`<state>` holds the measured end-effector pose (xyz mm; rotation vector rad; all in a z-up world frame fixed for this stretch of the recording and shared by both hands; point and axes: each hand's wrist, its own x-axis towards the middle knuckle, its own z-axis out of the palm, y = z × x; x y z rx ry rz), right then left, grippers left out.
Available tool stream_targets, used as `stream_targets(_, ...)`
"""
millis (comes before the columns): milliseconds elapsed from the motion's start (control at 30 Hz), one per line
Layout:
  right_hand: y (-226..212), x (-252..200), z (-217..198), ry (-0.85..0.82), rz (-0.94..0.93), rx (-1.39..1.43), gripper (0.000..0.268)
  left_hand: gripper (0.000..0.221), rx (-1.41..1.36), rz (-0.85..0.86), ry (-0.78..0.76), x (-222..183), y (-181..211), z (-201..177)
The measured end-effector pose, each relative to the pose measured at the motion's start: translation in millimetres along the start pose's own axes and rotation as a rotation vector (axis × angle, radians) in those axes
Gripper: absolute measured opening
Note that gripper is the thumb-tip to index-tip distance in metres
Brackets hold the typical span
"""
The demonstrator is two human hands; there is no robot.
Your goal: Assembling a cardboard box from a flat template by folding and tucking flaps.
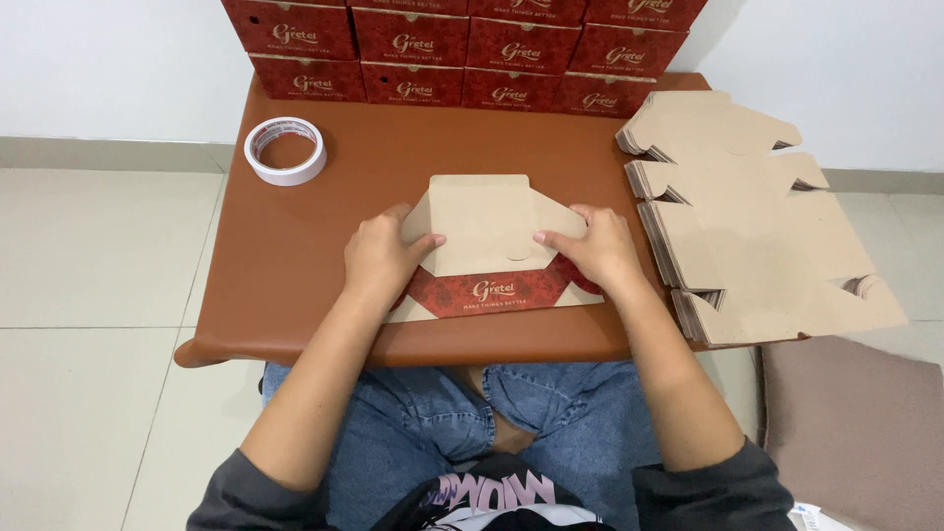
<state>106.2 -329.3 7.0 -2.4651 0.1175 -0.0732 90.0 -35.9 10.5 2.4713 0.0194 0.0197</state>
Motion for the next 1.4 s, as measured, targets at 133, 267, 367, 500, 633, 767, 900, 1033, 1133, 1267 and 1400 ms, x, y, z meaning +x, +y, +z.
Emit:
stream_targets(133, -1.4, -11.3, 1.9, 0.059, -0.108, -0.127, 0.062, 0.062, 0.102, 0.068, 0.128, 1.4, -4.2, 8.7)
stream_targets(267, -18.6, -33.1, 14.0, 0.009, -0.427, -0.277, 0.054, 0.071, 0.326, 0.165, 0.197, -3.8, -9.6, 13.1)
stream_targets(367, -29.7, -39.2, 19.9, -0.127, -0.522, -0.297, 0.052, 0.056, 0.376, 0.187, 0.139, -6.4, -15.1, 16.0)
stream_targets(500, -25.6, -25.1, 26.1, -0.211, -0.502, -0.375, 0.063, 0.054, 0.453, 0.195, 0.033, 1.1, -30.4, 26.2)
stream_targets(633, -58.7, -33.6, 35.0, -0.121, -0.517, -0.367, 0.058, 0.045, 0.436, 0.348, 0.089, -2.3, -19.8, 26.3)
stream_targets(767, -92.3, -48.4, 54.1, -0.275, -0.489, -0.209, 0.059, 0.055, 0.372, 0.442, 0.054, -10.2, -7.2, 43.6)
stream_targets(900, -81.0, -49.1, 70.0, -0.316, -0.498, -0.324, 0.068, 0.065, 0.436, 0.359, -0.122, -8.8, -6.0, 53.0)
stream_targets(1033, -64.9, -44.6, 58.7, -0.313, -0.461, -0.412, 0.068, 0.07, 0.482, 0.342, -0.151, -6.1, -7.1, 53.9)
stream_targets(1133, -46.5, -40.4, 40.2, -0.28, -0.38, -0.424, 0.066, 0.068, 0.47, 0.306, -0.148, -3.2, -8.5, 56.6)
stream_targets(1267, -21.0, -26.9, 22.5, -0.26, -0.368, -0.466, 0.064, 0.074, 0.414, 0.267, -0.151, 9.1, -12.6, 53.6)
stream_targets(1400, -2.2, 3.8, 22.4, -0.317, -0.414, -0.449, 0.067, 0.078, 0.326, 0.277, -0.152, 34.3, -14.4, 41.7)
